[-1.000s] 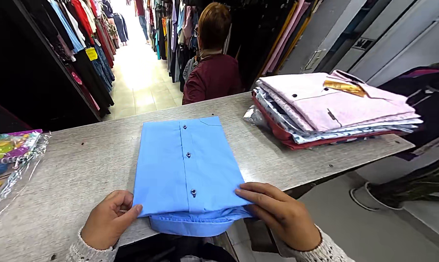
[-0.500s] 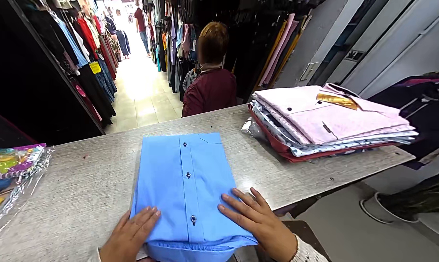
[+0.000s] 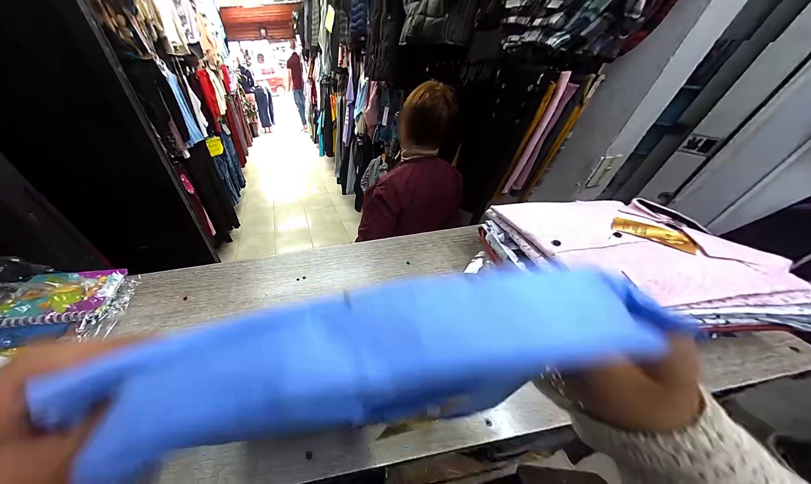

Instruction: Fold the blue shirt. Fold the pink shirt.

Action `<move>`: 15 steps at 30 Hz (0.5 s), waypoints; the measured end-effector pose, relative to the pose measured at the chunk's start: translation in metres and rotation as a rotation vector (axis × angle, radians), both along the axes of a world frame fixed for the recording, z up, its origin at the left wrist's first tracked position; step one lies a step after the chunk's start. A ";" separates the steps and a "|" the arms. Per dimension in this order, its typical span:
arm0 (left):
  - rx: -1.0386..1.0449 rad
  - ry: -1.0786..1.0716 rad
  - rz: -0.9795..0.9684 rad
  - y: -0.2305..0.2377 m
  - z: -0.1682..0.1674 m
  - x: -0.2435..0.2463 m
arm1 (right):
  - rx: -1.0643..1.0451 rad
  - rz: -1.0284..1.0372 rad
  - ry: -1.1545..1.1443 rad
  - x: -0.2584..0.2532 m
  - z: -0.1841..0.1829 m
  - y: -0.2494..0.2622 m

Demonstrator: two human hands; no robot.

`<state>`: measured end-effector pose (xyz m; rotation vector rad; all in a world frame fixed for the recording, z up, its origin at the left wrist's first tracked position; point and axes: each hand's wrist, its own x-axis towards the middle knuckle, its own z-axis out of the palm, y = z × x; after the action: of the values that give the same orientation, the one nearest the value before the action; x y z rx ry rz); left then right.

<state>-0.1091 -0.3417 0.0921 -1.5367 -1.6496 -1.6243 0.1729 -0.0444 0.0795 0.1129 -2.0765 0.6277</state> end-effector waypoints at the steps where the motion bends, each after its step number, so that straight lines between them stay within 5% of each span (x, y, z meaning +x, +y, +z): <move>1: -0.012 0.015 0.032 0.003 0.014 -0.015 | -0.058 -0.002 0.042 -0.017 0.022 0.000; 5: -0.183 -0.291 0.187 0.072 0.055 -0.026 | -0.572 0.096 -0.109 -0.086 0.043 0.021; 7: -0.341 -0.515 0.150 0.105 0.029 -0.059 | -0.776 0.031 -0.264 -0.115 0.023 0.039; 12: -0.547 -1.238 0.102 0.128 -0.105 -0.115 | -1.186 -0.091 -0.536 -0.129 -0.082 0.076; 15: -0.534 -1.297 0.106 0.096 -0.107 -0.077 | -1.247 -0.061 -0.514 -0.088 -0.100 0.061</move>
<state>-0.1859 -0.2453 -0.0147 -0.3498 -2.8751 -2.4365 0.0848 0.0161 -0.0210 -0.8894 -1.7502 1.9201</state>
